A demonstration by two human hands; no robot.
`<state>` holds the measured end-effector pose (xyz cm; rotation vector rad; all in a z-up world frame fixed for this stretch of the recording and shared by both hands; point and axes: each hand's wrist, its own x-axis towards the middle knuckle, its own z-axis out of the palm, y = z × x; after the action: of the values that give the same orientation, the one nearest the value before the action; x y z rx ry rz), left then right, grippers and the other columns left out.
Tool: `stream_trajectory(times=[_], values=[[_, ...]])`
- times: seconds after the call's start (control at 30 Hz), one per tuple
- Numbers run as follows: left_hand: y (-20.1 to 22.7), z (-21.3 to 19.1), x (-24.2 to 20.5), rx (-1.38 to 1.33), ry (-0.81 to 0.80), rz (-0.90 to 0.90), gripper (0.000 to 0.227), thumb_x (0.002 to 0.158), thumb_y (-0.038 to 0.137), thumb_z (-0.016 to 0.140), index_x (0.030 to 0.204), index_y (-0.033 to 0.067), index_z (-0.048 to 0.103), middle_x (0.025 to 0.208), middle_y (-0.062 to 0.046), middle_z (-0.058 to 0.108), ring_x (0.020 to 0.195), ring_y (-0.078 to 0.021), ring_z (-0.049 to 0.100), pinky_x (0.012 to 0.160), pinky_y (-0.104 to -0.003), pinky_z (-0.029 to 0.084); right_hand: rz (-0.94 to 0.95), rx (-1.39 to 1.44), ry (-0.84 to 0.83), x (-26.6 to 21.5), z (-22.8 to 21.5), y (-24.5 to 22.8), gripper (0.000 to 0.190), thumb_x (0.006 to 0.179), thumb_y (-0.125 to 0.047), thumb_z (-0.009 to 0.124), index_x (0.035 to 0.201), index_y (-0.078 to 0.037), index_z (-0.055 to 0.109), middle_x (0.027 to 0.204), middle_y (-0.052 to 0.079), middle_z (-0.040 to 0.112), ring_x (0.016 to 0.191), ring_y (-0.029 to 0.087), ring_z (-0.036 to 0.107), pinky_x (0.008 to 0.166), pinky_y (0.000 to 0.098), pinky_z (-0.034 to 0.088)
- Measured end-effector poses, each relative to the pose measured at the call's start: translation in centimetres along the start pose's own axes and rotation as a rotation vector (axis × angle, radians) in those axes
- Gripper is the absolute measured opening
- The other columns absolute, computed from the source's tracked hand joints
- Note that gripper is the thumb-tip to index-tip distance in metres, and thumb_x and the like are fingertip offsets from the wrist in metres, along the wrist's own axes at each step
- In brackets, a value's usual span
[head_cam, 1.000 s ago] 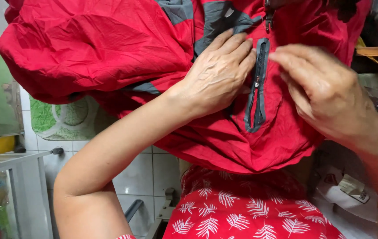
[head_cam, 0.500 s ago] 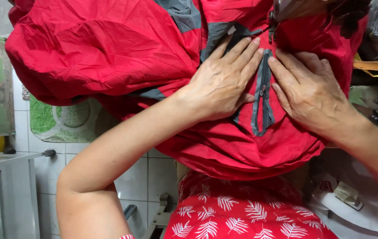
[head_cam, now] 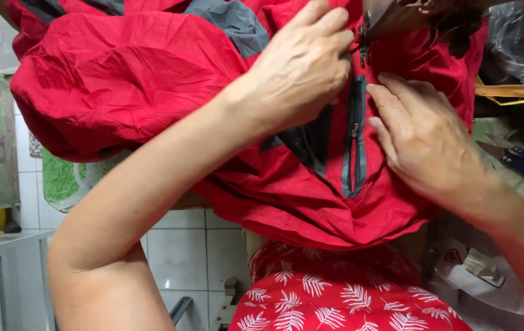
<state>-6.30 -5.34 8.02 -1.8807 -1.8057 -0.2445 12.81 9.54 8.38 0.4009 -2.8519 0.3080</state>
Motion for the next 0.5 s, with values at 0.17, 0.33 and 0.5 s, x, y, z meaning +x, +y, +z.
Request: stream_trajectory(times=[0.17,0.33,0.5], values=[[-1.6,2.0,-1.8,-0.123,-0.189,-0.013,0.086,0.08,0.067,0.082,0.14,0.0066,0.065,0.139,-0.016,0.061,0.139,-0.0434,0.041,0.113,-0.063,0.027,0.157,-0.315,-0.057,-0.8,3.7,-2.6,0.071,0.087,-0.047,0.074,0.138,0.0,0.056,0.142,0.02,0.057,0.119,0.037,0.056,0.089,0.0461,0.053],[-0.6,3.6,-2.9,-0.203,-0.48,-0.258,0.095,0.09,0.075,0.065,0.158,0.014,0.038,0.157,-0.017,0.045,0.139,-0.049,0.04,0.109,-0.077,0.021,0.078,-0.374,0.007,-1.2,4.2,-2.2,0.067,0.096,-0.046,0.068,0.14,0.002,0.059,0.147,0.021,0.06,0.124,0.035,0.057,0.098,0.045,0.052],[0.6,3.8,-2.8,-0.175,-0.573,-0.379,0.104,0.09,0.079,0.067,0.159,0.0129,0.027,0.152,-0.018,0.045,0.133,-0.0517,0.044,0.102,-0.08,0.033,-0.001,-0.348,0.038,-1.1,3.7,0.0,0.06,0.099,-0.044,0.065,0.138,0.002,0.063,0.141,0.021,0.064,0.123,0.034,0.06,0.089,0.0458,0.054]])
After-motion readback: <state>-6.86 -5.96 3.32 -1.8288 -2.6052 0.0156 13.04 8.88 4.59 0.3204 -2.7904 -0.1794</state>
